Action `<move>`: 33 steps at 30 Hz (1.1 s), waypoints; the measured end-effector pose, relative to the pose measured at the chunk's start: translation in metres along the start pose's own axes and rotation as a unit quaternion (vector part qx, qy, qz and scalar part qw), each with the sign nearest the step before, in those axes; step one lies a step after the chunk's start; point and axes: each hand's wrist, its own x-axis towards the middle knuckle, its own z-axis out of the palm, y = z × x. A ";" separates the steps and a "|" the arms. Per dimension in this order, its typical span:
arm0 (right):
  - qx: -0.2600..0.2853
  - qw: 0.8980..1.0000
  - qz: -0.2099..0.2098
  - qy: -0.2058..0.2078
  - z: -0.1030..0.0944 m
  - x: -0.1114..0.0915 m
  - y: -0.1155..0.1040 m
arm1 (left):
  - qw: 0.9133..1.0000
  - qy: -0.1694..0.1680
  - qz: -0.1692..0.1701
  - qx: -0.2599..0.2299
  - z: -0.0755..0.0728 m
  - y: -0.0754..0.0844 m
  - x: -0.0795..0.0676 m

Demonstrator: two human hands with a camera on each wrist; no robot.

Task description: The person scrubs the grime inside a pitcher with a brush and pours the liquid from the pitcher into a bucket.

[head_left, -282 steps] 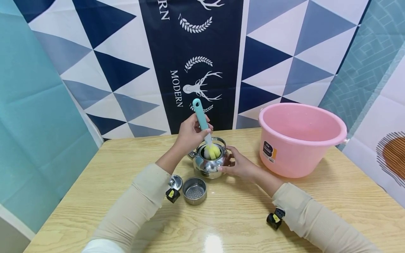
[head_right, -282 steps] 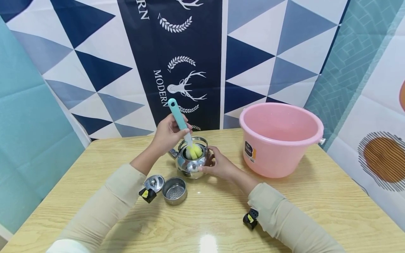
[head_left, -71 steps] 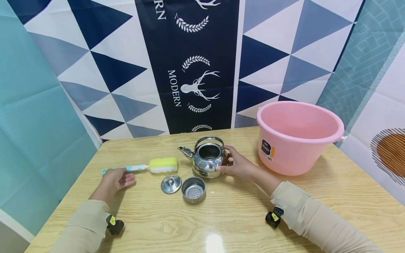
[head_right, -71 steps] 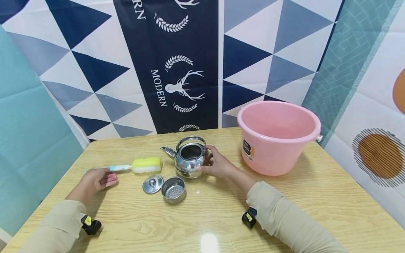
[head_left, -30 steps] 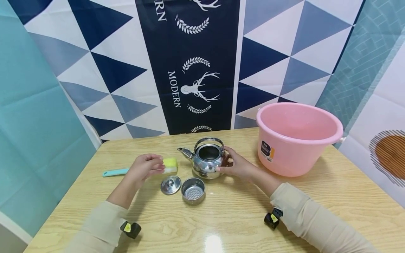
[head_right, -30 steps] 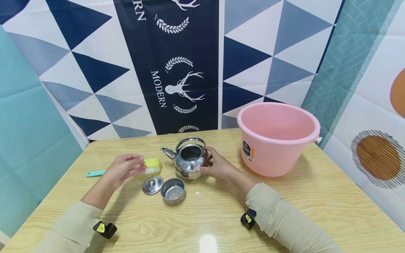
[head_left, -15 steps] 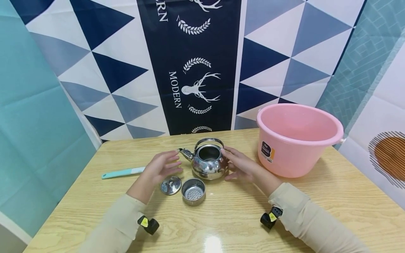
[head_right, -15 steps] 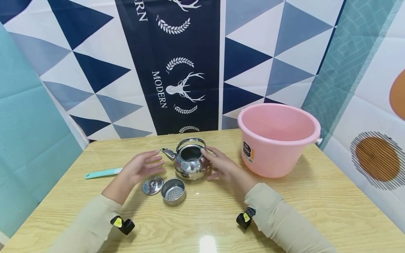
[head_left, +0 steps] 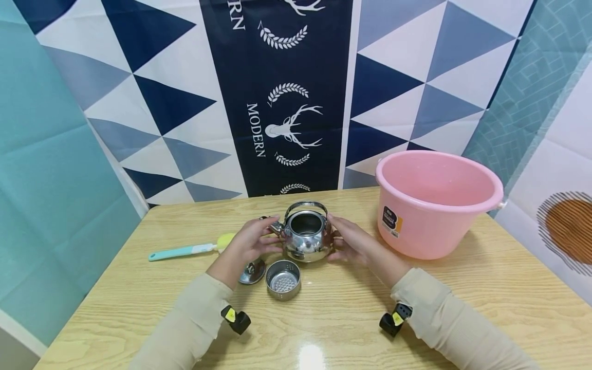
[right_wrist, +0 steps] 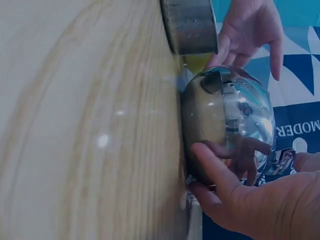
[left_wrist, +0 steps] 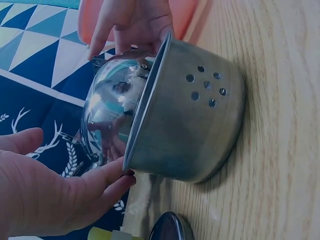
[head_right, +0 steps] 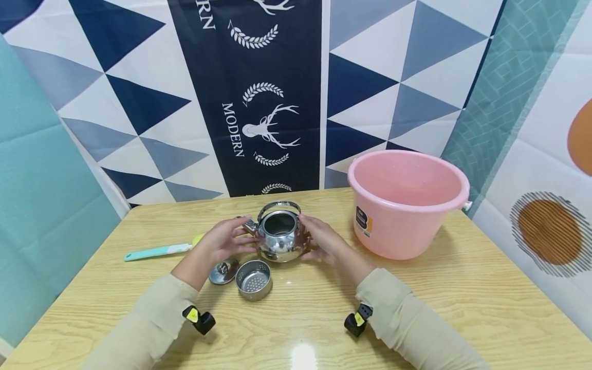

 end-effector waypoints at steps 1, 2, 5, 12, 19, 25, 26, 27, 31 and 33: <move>0.001 1.000 -0.001 0.001 0.000 0.000 0.001 | 1.000 0.002 0.001 0.001 0.001 0.000 0.001; 0.004 1.000 -0.003 0.002 0.000 0.000 0.001 | 1.000 0.005 0.001 0.001 0.001 -0.001 0.002; 0.005 1.000 -0.012 0.004 0.000 -0.001 0.002 | 1.000 0.014 0.005 0.009 0.003 -0.001 0.004; 0.010 0.999 -0.017 0.028 0.002 0.004 0.003 | 0.998 0.054 0.015 0.040 0.005 -0.001 0.009; 0.032 0.998 -0.006 0.048 0.003 0.005 0.003 | 0.996 0.078 0.010 0.031 0.004 -0.003 0.014; 0.053 0.998 0.001 0.044 0.003 0.006 0.002 | 0.995 0.102 0.002 0.022 0.004 -0.004 0.017; 0.053 0.998 0.004 0.043 0.004 0.006 0.001 | 0.994 0.105 0.003 0.020 0.004 -0.005 0.017; 0.053 0.998 0.007 0.042 0.004 0.005 0.000 | 0.994 0.108 0.002 0.018 0.004 -0.005 0.017; 0.049 0.997 0.020 0.056 0.004 0.005 -0.010 | 0.994 0.112 0.016 0.008 0.008 -0.001 0.014; 0.046 0.997 0.015 0.065 0.004 0.005 -0.018 | 0.994 0.108 0.033 0.003 0.011 0.006 0.012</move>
